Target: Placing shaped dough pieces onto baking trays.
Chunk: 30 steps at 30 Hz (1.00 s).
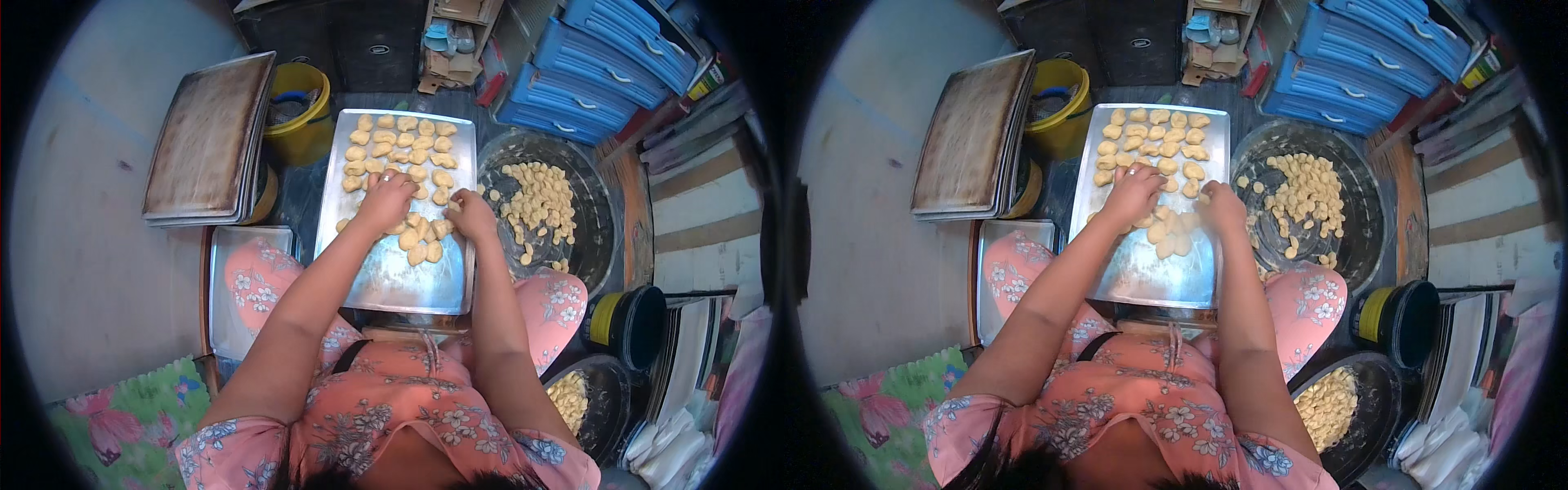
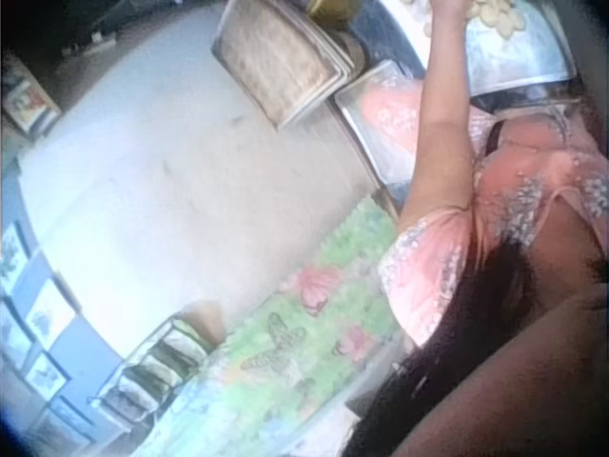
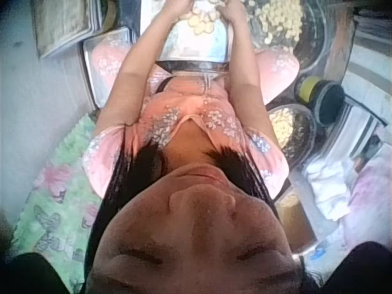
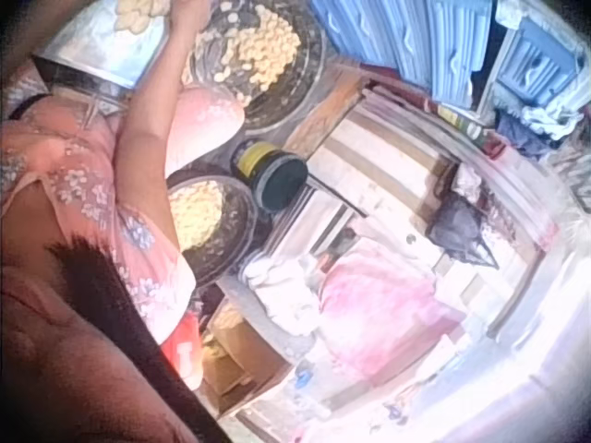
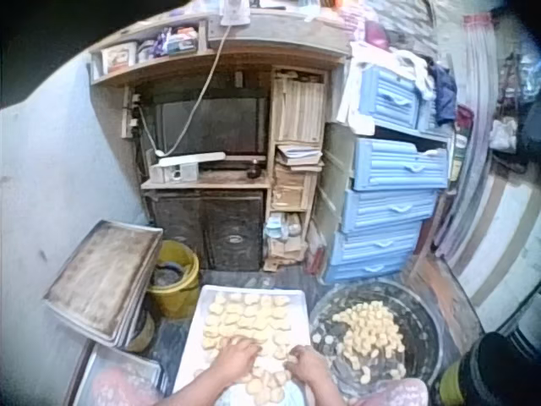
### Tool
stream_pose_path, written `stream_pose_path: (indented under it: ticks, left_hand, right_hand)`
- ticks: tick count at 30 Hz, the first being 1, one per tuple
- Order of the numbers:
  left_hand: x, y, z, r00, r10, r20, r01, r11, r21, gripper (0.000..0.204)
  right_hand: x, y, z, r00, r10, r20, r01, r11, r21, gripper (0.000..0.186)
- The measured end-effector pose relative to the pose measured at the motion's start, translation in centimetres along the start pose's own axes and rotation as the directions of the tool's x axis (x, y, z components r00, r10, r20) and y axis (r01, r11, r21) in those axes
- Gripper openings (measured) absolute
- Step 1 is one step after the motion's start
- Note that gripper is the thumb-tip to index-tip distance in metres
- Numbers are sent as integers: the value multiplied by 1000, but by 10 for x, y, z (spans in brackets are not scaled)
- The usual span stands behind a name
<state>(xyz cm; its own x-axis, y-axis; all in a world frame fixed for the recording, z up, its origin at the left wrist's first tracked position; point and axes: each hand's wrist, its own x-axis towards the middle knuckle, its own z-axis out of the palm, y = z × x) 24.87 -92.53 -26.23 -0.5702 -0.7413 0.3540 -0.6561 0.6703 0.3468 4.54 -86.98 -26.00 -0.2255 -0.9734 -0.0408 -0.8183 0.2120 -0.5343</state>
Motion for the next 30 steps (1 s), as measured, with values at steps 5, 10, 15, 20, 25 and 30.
stream_pose_path:
  ticks: [5, 10, 15, 20, 25, 30]
  left_hand:
    - [-42, 8, -29, 990, -134, -47, 133, 991, -18, 25]
    - [-77, -3, -45, 973, -228, -20, 228, 973, -39, 24]
    - [-85, -11, -51, 959, -277, -58, 275, 960, -52, 25]
    - [-90, -18, -52, 930, -368, -20, 362, 924, -123, 24]
    - [-72, -26, -36, 952, -292, -92, 284, 955, -85, 26]
    - [-22, -23, -17, 990, -55, -128, 55, 998, 1, 30]
  right_hand:
    - [-4, 6, -1, 997, 7, -74, 1, 995, 104, 28]
    - [3, -15, 3, 986, -151, -70, 155, 987, 47, 33]
    - [22, -9, 22, 960, -217, -177, 229, 972, 50, 31]
    - [10, -20, 19, 954, -188, -235, 193, 981, -1, 30]
    - [16, -44, 22, 924, -359, -134, 338, 928, -160, 35]
    - [24, -50, 35, 947, -319, -38, 299, 918, -259, 38]
